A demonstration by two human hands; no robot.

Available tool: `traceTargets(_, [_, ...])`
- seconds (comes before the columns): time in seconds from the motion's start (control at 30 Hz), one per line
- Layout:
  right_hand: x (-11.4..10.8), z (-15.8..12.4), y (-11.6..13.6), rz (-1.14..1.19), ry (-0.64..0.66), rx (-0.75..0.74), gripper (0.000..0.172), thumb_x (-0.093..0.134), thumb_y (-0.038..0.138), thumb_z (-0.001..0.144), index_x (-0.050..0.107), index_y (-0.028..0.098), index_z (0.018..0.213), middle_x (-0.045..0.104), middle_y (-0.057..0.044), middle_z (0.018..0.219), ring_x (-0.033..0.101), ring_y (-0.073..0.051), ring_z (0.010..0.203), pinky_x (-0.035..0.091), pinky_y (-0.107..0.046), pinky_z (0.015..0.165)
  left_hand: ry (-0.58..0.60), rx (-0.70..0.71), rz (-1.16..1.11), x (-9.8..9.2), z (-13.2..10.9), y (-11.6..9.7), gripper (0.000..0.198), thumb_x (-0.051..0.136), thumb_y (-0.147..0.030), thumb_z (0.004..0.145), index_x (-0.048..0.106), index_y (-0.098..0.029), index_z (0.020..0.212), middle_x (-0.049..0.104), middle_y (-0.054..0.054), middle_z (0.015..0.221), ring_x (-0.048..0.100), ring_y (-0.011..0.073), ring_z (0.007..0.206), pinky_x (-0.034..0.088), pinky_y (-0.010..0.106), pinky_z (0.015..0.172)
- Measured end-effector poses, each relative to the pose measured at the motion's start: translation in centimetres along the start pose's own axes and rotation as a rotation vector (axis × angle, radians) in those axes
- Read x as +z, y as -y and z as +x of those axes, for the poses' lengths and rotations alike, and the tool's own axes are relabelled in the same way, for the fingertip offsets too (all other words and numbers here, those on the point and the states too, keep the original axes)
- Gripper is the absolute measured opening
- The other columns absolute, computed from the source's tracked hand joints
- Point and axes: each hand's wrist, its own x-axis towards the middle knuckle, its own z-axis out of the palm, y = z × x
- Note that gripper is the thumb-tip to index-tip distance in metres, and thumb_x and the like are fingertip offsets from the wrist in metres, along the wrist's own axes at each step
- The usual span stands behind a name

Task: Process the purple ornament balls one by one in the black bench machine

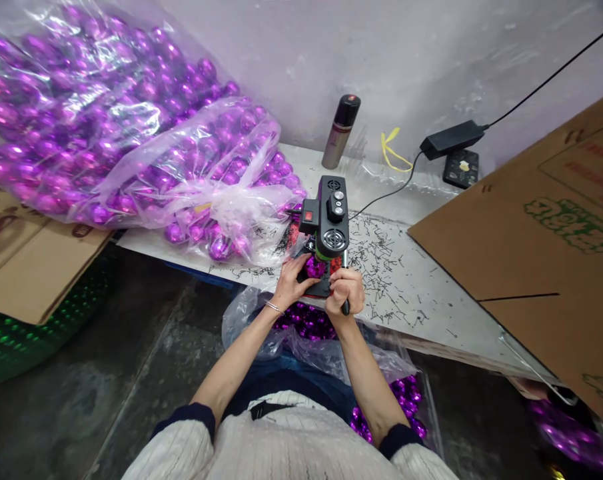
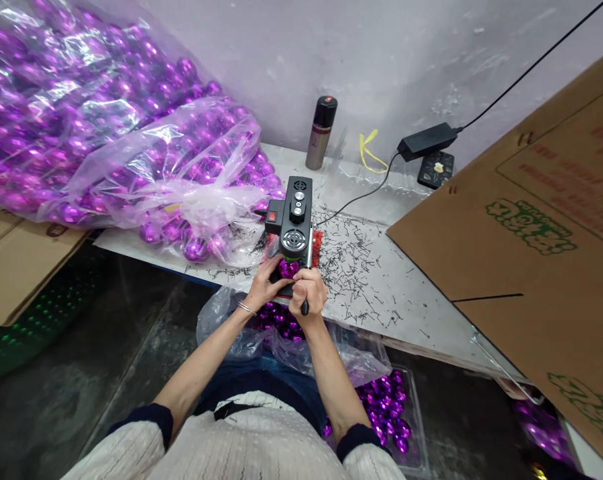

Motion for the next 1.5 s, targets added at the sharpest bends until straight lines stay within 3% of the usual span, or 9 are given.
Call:
traceTargets(0.53, [0.5,-0.5,-0.3,-0.019,0.002,-0.099,0.024,0.041,0.023,0.1,0.052,0.024,0.078,0.061,0.0,0.075,0.058,-0.016,0.066,0.048,-0.035,0.068,0.007,0.012,0.003,0.0,0.1,0.4,0.064,0.076,-0.049,0.086,0.058,-0.021,0.141,0.066,0.016,0.138,0.061,0.0316,0.132,0.045,0.051,0.114])
traceTargets(0.77, [-0.6,5.3,3.4,-0.006,0.024,0.094,0.03,0.043,0.018,0.099,0.05,0.024,0.071,0.057,0.0,0.068,0.058,-0.015,0.066,0.045,-0.033,0.064,-0.037,0.02,-0.014,-0.1,0.3,0.1,0.067,0.076,-0.053,0.086,0.057,-0.02,0.141,0.067,0.017,0.137,0.062,0.0319,0.131,0.046,0.053,0.114])
traceTargets(0.9, [-1.0,6.7,4.3,-0.019,0.065,0.127,0.031,0.043,0.019,0.1,0.049,0.023,0.07,0.056,0.001,0.067,0.057,-0.015,0.066,0.044,-0.032,0.065,-0.078,0.086,0.067,-0.8,-3.1,-1.3,0.071,0.074,-0.052,0.088,0.05,-0.023,0.149,0.064,0.017,0.141,0.061,0.0318,0.134,0.048,0.053,0.114])
traceTargets(1.03, [-0.7,5.5,3.8,0.009,0.04,0.083,0.029,0.044,0.015,0.099,0.05,0.023,0.071,0.057,0.001,0.068,0.057,-0.014,0.066,0.044,-0.031,0.064,0.109,0.264,0.218,-1.1,-9.2,-2.3,0.076,0.073,-0.053,0.087,0.048,-0.021,0.151,0.068,0.017,0.134,0.067,0.0299,0.125,0.058,0.044,0.104])
traceTargets(1.17, [-0.5,4.8,3.6,0.018,0.04,0.078,0.029,0.043,0.012,0.099,0.049,0.023,0.072,0.057,0.001,0.069,0.057,-0.014,0.066,0.044,-0.03,0.064,0.189,0.205,0.391,-0.7,-11.7,-2.3,0.067,0.072,-0.058,0.086,0.058,-0.019,0.139,0.072,0.015,0.124,0.073,0.0284,0.11,0.062,0.041,0.094])
traceTargets(1.23, [-0.6,4.7,3.5,0.018,0.048,0.072,0.028,0.043,0.011,0.098,0.05,0.023,0.073,0.057,0.001,0.069,0.057,-0.014,0.066,0.044,-0.03,0.064,0.156,0.216,0.371,-1.0,-10.0,-2.0,0.049,0.067,-0.054,0.092,0.065,-0.019,0.126,0.076,0.012,0.111,0.075,0.0245,0.1,0.063,0.037,0.089])
traceTargets(1.3, [-0.7,4.7,3.5,0.012,0.05,0.058,0.028,0.044,0.011,0.097,0.051,0.023,0.074,0.057,0.001,0.069,0.058,-0.014,0.067,0.044,-0.03,0.064,0.071,0.234,0.326,-2.1,-6.1,-1.6,0.027,0.058,-0.04,0.101,0.068,-0.018,0.114,0.076,0.009,0.099,0.075,0.0206,0.093,0.063,0.034,0.087])
traceTargets(1.4, [-0.7,4.5,3.4,0.003,0.047,0.049,0.027,0.044,0.01,0.097,0.051,0.023,0.073,0.058,0.001,0.069,0.059,-0.015,0.067,0.045,-0.031,0.064,-0.096,0.141,0.401,-4.6,2.6,-0.1,0.019,0.052,-0.021,0.102,0.068,-0.016,0.109,0.075,0.011,0.103,0.073,0.0221,0.097,0.06,0.038,0.093])
traceTargets(1.5, [-0.7,4.4,3.3,0.001,0.057,0.049,0.028,0.044,0.009,0.096,0.051,0.023,0.073,0.057,0.001,0.068,0.058,-0.014,0.067,0.045,-0.031,0.063,-0.113,0.06,0.518,-6.7,10.6,1.5,0.02,0.05,-0.011,0.099,0.068,-0.01,0.109,0.075,0.013,0.105,0.072,0.0241,0.103,0.056,0.04,0.101])
